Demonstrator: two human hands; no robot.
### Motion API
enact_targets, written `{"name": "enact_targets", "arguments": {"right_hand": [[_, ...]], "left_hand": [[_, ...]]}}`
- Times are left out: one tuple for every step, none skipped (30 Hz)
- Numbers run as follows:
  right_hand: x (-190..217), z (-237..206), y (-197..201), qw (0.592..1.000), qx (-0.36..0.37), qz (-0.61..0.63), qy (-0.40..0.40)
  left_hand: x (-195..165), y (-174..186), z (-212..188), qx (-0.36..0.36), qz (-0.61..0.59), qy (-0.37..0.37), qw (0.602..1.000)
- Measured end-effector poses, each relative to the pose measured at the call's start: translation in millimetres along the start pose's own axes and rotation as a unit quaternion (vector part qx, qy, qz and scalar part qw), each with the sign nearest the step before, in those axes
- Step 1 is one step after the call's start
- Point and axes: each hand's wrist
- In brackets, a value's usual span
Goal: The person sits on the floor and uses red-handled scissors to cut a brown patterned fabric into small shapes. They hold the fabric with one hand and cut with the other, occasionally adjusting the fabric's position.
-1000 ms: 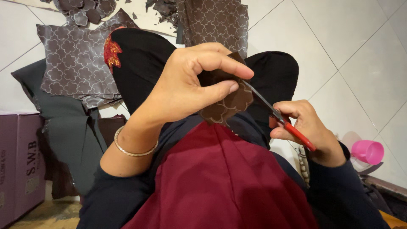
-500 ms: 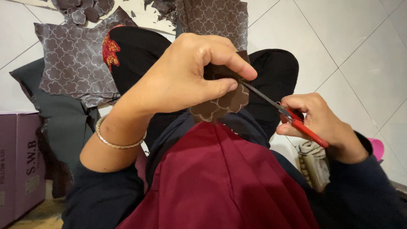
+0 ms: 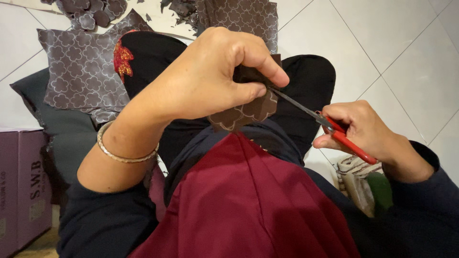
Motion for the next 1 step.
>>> {"name": "enact_targets", "arguments": {"right_hand": [[-0.1, 0.4, 0.1, 1.0, -0.001, -0.001, 0.005]], "left_hand": [[-0.8, 0.3, 0.4, 0.001, -0.008, 0.018, 1.0]]}}
Point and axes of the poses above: each hand's wrist, its own z-axis towards the middle knuckle, its own y-axis out of the back of the hand, x = y × z, and after that the axes turned 5 degrees about -y, right-handed
